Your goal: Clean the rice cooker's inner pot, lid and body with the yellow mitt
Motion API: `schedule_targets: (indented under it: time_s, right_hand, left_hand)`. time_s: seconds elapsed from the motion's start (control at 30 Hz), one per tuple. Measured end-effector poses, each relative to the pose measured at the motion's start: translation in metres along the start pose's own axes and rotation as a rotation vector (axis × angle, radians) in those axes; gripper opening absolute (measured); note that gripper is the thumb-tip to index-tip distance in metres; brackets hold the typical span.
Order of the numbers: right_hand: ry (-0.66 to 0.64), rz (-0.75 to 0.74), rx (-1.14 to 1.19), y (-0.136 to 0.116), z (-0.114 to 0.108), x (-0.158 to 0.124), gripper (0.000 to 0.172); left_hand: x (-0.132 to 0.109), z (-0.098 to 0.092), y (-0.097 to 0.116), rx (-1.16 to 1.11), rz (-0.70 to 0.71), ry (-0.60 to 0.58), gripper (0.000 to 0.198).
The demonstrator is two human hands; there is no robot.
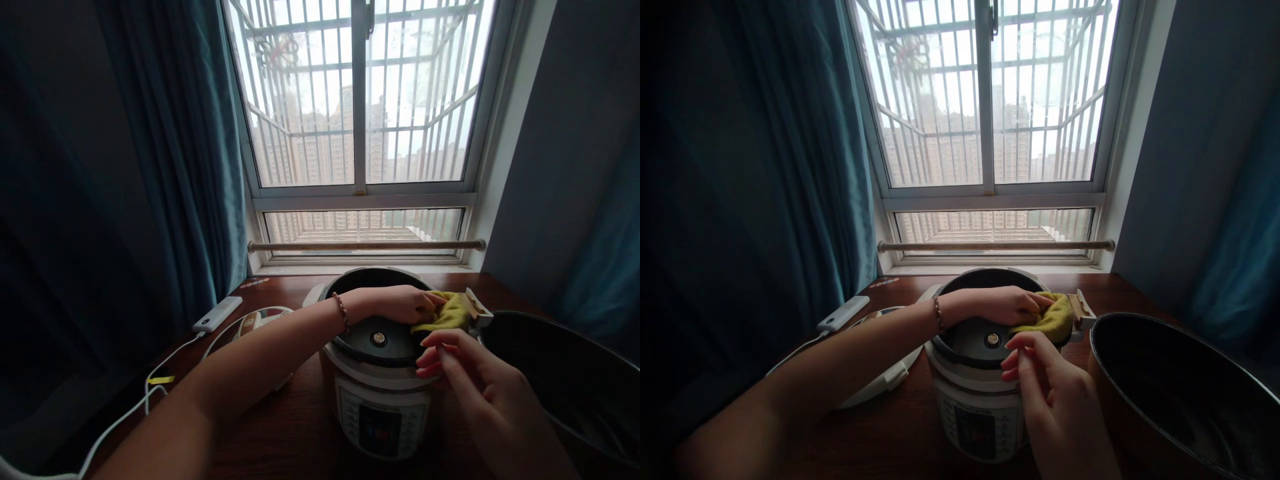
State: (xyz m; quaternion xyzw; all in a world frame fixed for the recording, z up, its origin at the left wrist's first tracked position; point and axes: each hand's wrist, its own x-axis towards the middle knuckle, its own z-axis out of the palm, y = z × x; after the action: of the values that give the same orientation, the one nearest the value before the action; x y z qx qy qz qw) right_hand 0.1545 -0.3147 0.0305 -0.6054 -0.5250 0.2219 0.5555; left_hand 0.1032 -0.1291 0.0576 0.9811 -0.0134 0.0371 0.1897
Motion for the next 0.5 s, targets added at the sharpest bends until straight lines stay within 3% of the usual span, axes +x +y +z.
schedule_targets:
  time_s: [0.1,0.2,0.37,0.5]
  right_hand:
    - [0.040,-0.009,0.028,-0.008,0.000,-0.006,0.027]
    - [0.067,-0.007,0.051,-0.014,0.001,-0.010,0.026]
    - [0.075,0.013,0.051,-0.015,0.001,-0.011,0.027]
    - [0.093,0.021,0.028,-0.014,0.000,-0.009,0.027]
  left_hand:
    - [-0.025,-0.003,0.020,-0.060,0.021,-0.108,0.024]
    - [-0.053,-0.003,0.030,-0.055,-0.065,-0.169,0.021]
    - [-0.100,-0.006,0.032,0.018,-0.276,-0.194,0.018]
    - [-0.125,-0.017,0.027,0.295,-0.456,-0.133,0.021]
